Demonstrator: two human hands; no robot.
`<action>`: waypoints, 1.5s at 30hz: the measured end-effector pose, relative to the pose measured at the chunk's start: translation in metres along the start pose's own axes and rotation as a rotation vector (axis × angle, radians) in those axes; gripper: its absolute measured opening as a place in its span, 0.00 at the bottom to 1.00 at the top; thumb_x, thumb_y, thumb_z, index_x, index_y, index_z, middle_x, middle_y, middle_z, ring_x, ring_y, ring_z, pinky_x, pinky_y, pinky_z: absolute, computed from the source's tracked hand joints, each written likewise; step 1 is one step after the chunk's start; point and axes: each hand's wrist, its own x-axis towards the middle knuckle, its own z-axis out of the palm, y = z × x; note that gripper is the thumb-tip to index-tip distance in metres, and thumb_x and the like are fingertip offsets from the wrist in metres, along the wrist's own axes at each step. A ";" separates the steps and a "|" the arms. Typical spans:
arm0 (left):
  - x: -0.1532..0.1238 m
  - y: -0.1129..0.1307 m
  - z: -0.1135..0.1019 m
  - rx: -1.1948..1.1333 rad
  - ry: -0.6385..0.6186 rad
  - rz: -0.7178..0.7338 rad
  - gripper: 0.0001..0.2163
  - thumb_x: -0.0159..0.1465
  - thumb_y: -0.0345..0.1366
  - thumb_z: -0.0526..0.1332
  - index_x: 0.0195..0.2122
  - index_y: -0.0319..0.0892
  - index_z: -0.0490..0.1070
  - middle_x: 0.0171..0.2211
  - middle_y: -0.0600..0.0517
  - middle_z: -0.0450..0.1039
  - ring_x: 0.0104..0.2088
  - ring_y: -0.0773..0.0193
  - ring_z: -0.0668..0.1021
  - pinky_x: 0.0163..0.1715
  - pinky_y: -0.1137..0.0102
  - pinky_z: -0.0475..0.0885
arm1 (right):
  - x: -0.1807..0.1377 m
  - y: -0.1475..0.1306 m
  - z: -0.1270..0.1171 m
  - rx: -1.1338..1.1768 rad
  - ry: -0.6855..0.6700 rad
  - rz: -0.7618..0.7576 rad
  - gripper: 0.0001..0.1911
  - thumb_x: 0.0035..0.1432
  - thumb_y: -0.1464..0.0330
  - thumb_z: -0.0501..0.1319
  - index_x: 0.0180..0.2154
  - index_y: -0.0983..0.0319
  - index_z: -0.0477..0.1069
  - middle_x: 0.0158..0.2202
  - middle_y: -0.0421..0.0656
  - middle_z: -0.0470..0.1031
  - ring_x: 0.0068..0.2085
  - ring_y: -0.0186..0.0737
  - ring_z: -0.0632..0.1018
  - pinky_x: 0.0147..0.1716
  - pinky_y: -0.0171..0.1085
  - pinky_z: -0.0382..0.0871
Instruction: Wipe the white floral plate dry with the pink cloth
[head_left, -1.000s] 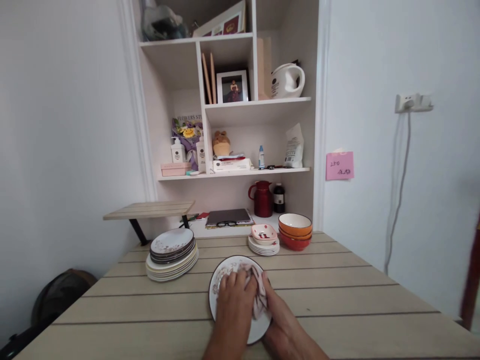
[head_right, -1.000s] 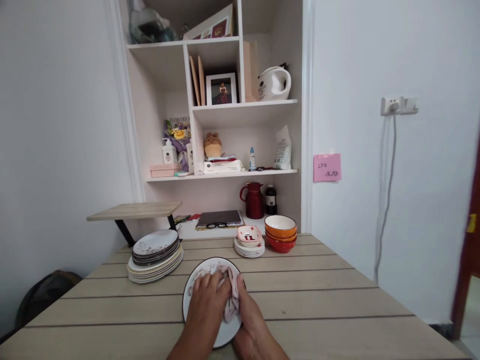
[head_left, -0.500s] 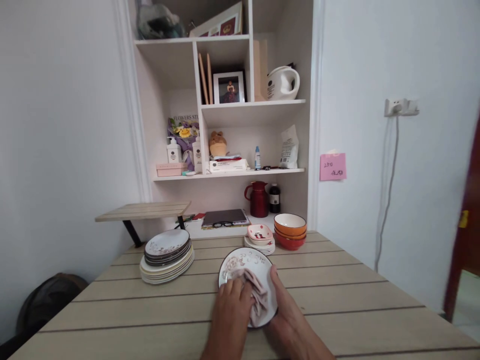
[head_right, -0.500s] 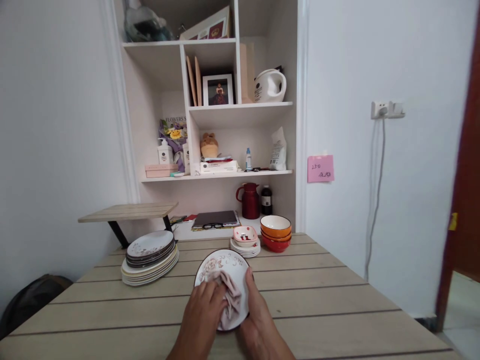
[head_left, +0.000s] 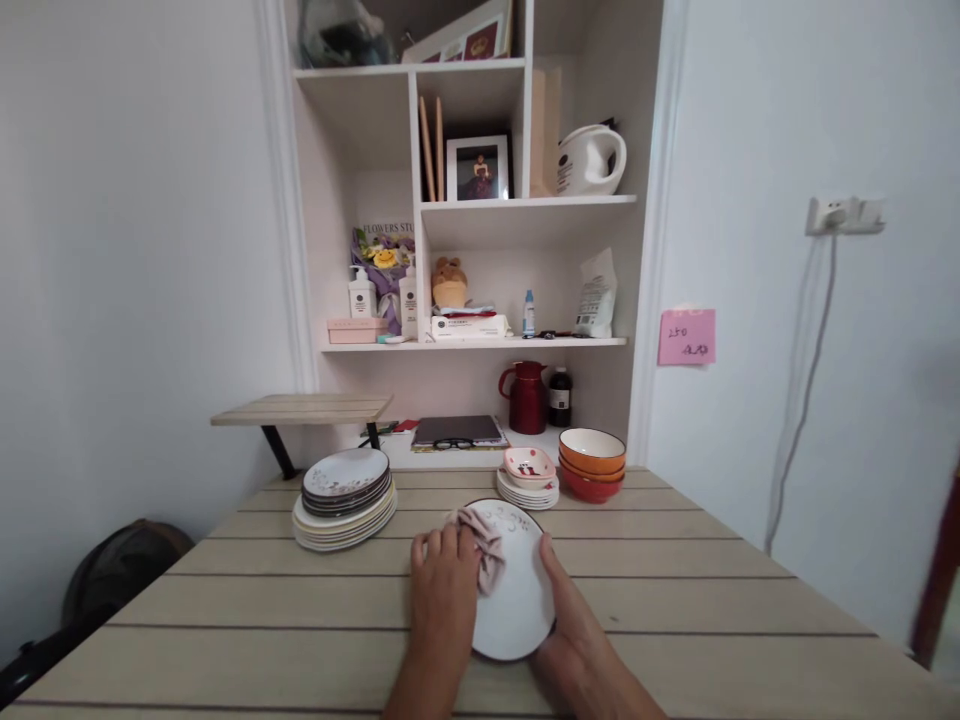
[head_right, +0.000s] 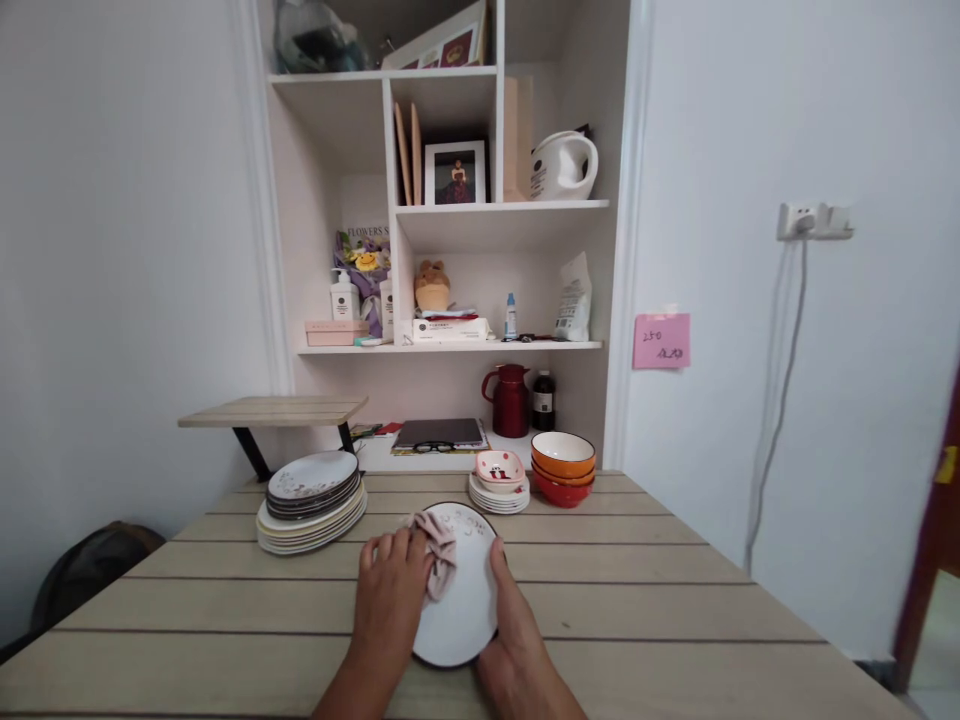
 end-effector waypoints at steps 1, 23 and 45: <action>-0.003 -0.002 0.001 -0.014 -0.029 0.002 0.08 0.64 0.31 0.60 0.44 0.44 0.74 0.39 0.50 0.74 0.41 0.56 0.74 0.46 0.56 0.69 | 0.001 -0.003 -0.003 0.010 0.016 -0.025 0.30 0.51 0.49 0.64 0.45 0.66 0.76 0.39 0.53 0.82 0.47 0.54 0.79 0.50 0.52 0.68; 0.001 -0.002 -0.001 0.037 0.025 -0.058 0.12 0.64 0.30 0.59 0.48 0.43 0.72 0.42 0.47 0.73 0.42 0.55 0.73 0.47 0.54 0.67 | 0.004 0.007 -0.007 -0.066 0.085 0.002 0.31 0.53 0.52 0.63 0.49 0.70 0.73 0.34 0.54 0.83 0.42 0.53 0.81 0.50 0.51 0.69; 0.000 0.003 -0.013 -0.074 0.029 0.065 0.13 0.62 0.33 0.62 0.49 0.45 0.72 0.45 0.48 0.72 0.46 0.55 0.72 0.50 0.55 0.67 | 0.000 0.003 0.002 0.013 0.066 -0.050 0.25 0.57 0.54 0.61 0.45 0.70 0.75 0.35 0.52 0.83 0.41 0.48 0.81 0.48 0.46 0.71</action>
